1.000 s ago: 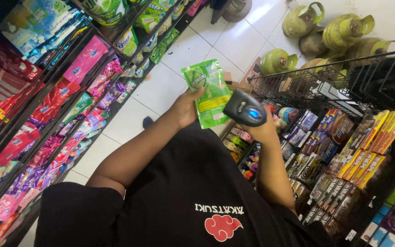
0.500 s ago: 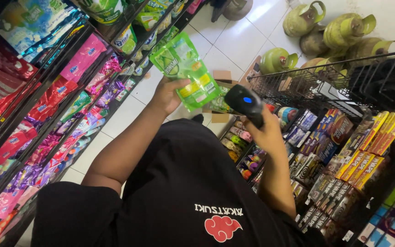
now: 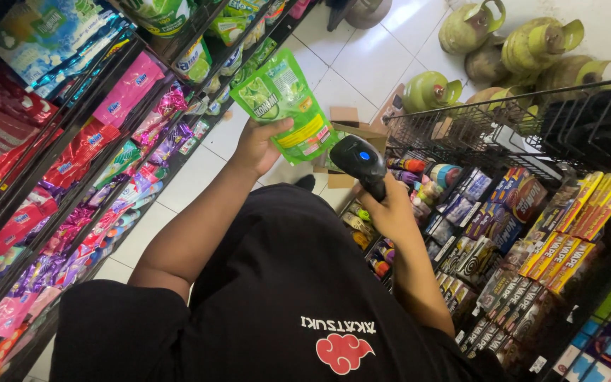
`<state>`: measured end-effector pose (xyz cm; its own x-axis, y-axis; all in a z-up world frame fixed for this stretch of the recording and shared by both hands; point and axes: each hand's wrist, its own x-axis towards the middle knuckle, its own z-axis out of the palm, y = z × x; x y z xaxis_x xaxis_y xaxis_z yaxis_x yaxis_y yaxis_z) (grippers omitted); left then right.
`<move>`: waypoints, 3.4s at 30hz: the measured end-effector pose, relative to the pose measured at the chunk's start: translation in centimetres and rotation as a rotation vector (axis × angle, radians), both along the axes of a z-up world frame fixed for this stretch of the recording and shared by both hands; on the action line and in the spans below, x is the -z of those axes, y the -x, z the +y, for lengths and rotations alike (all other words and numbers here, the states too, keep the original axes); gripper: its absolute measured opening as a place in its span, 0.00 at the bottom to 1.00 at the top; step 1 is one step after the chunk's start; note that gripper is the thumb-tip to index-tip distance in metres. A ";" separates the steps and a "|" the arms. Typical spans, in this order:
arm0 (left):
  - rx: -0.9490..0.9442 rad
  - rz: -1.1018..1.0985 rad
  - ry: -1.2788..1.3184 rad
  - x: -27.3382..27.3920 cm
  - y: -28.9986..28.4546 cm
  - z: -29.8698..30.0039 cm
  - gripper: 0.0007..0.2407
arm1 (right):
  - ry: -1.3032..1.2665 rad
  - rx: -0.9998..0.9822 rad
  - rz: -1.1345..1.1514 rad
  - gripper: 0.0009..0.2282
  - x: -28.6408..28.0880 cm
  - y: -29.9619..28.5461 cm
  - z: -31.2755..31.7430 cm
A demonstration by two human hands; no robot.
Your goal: Scan and place detergent pouches onto grocery store shelves.
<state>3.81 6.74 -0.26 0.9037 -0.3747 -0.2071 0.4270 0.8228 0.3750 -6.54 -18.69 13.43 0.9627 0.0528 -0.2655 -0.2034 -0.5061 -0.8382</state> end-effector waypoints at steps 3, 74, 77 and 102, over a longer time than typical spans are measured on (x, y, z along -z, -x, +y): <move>0.001 -0.012 0.007 -0.1 0.2 0.0 0.17 | -0.031 -0.017 -0.045 0.08 -0.1 0.0 0.0; 0.126 -0.498 -0.995 -3.2 -1.6 3.8 0.15 | -0.561 -0.059 0.252 0.12 7.5 -8.8 4.9; -0.051 -0.729 -1.160 -3.7 -5.1 1.7 0.14 | -0.503 -0.130 0.236 0.15 5.1 -13.9 2.8; -0.807 -1.157 -1.380 -19.8 -29.1 -6.5 0.07 | -0.678 -0.290 -0.920 0.17 -31.8 -59.7 -14.4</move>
<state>32.89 0.21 19.58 0.6451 -0.0054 0.7641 -0.7086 -0.3784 0.5955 53.17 -33.14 45.26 0.7063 0.1642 0.6886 0.6670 0.1716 -0.7250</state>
